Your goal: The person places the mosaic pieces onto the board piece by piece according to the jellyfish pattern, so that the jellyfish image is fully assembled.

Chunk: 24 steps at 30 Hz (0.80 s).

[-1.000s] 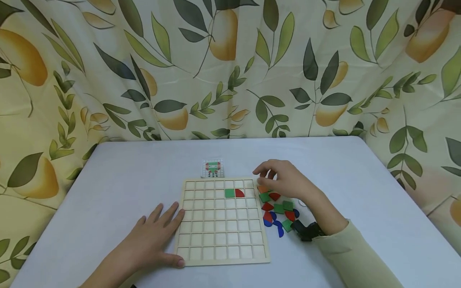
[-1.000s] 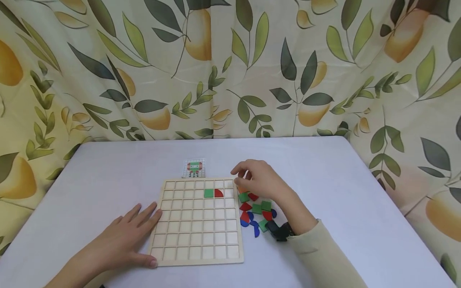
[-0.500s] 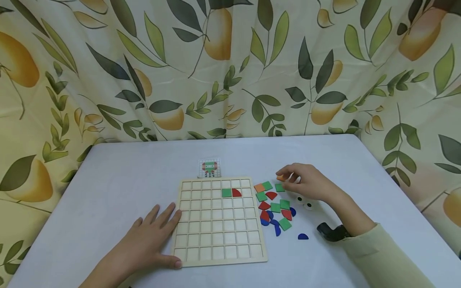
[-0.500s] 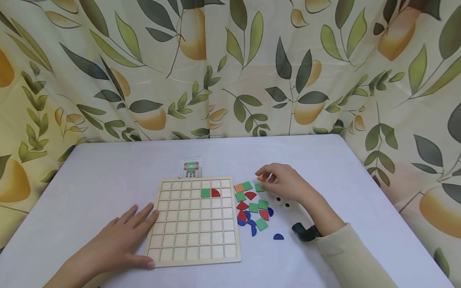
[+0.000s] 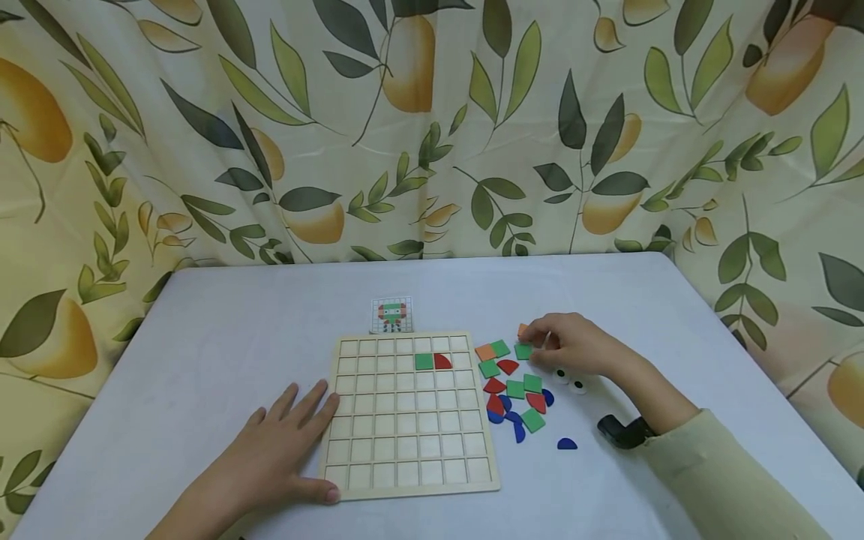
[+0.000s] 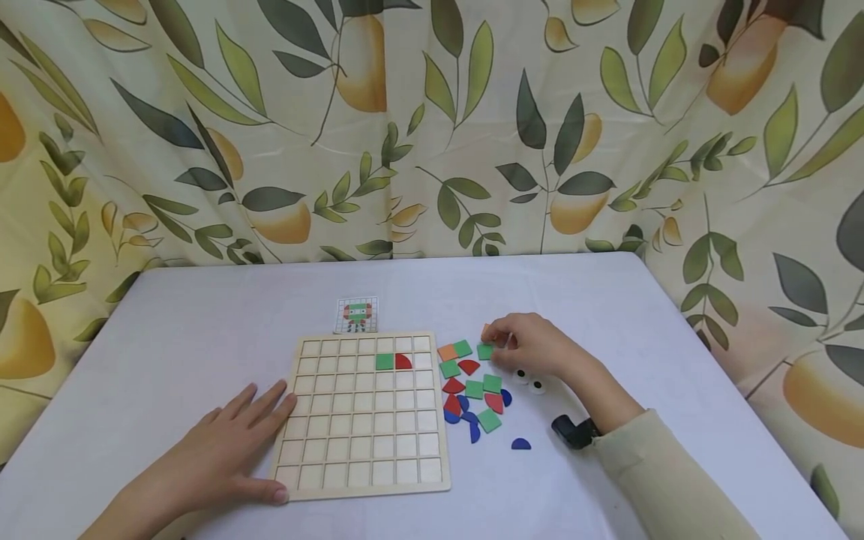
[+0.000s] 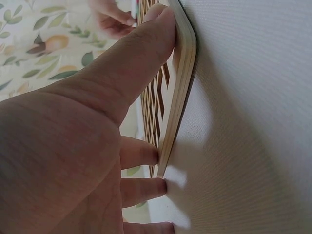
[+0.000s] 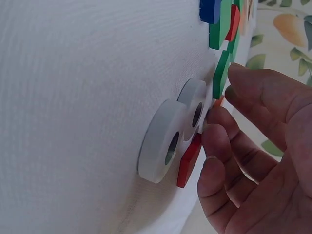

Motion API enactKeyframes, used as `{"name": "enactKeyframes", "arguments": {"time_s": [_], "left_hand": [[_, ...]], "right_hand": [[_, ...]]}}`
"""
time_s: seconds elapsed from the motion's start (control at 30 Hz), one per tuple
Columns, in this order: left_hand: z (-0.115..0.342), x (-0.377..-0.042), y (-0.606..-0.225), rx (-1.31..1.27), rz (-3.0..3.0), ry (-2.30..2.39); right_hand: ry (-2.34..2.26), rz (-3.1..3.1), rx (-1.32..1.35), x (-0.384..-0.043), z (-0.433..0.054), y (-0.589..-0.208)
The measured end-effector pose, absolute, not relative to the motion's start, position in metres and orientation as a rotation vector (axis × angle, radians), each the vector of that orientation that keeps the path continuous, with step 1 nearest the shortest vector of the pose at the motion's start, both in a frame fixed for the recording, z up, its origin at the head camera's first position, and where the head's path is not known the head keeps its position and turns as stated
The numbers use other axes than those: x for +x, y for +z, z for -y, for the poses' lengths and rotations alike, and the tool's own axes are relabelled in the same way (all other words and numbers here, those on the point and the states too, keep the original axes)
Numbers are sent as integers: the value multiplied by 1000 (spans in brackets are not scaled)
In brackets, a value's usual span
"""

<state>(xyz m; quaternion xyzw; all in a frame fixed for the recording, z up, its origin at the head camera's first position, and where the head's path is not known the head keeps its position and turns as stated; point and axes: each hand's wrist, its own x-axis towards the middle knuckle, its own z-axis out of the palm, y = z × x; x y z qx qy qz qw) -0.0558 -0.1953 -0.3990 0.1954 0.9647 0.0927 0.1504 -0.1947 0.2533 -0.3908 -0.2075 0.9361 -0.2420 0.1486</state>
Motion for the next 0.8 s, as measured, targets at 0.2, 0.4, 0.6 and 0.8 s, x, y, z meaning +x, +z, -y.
{"name": "enactKeyframes", "arguments": {"time_s": [0.2,0.4,0.6,0.8], "left_hand": [[197,-56,-400,550,-2773,259],[195,-57,-398,554,-2761,270],[195,-58,-397,530,-2753,272],[195,-58,-399,525,-2752,270]], "right_hand": [[-656,-2693,-598,-196,-248,-391],[-608,-2721,-541,-195,-246,-390],[-591,-2737,-545,-198,-241,-392],[-653,-2721,-598,-199,-239,-392]]}}
